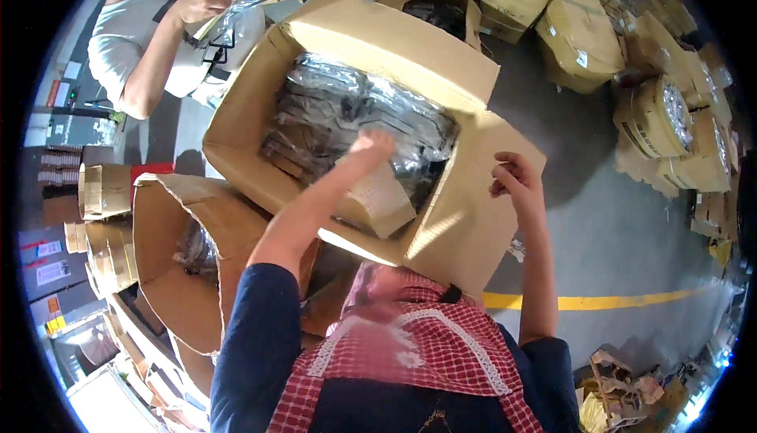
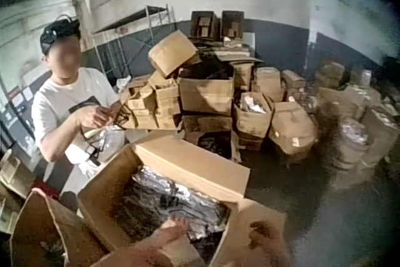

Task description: The person takes plastic bags containing black hardware parts out of cardboard boxes and applies small white adhesive labels from a sheet to the items.

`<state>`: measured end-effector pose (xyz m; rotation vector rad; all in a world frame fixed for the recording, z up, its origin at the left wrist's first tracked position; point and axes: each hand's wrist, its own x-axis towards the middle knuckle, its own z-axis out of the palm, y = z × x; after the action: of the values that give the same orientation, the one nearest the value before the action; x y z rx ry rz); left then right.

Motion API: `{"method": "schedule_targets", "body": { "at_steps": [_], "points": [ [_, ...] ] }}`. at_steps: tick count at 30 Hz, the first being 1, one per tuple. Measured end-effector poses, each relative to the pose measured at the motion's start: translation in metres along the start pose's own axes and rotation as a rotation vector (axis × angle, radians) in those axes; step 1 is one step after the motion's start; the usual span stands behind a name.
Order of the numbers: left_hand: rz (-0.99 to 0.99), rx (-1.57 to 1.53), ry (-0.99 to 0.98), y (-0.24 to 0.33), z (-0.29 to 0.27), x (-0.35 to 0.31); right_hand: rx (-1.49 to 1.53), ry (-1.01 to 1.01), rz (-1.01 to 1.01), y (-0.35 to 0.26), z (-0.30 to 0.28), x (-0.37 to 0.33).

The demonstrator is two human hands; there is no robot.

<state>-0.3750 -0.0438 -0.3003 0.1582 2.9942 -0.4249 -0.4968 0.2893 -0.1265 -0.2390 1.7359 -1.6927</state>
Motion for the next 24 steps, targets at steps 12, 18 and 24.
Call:
{"method": "schedule_targets", "body": {
  "at_steps": [12,18,24],
  "points": [
    [-0.949,-1.71,0.213,-0.051,-0.243,-0.05,0.066,-0.284,-0.469,-0.124,0.119,-0.013],
    [-1.024,-1.908,0.119,-0.039,-0.275,-0.085,0.003,-0.231,-0.768,-0.127,0.176,0.01],
    [-1.142,-1.952,0.239,-0.041,-0.272,-0.114,-0.125,-0.258,-0.825,-0.127,0.203,-0.001]
  ]
}}
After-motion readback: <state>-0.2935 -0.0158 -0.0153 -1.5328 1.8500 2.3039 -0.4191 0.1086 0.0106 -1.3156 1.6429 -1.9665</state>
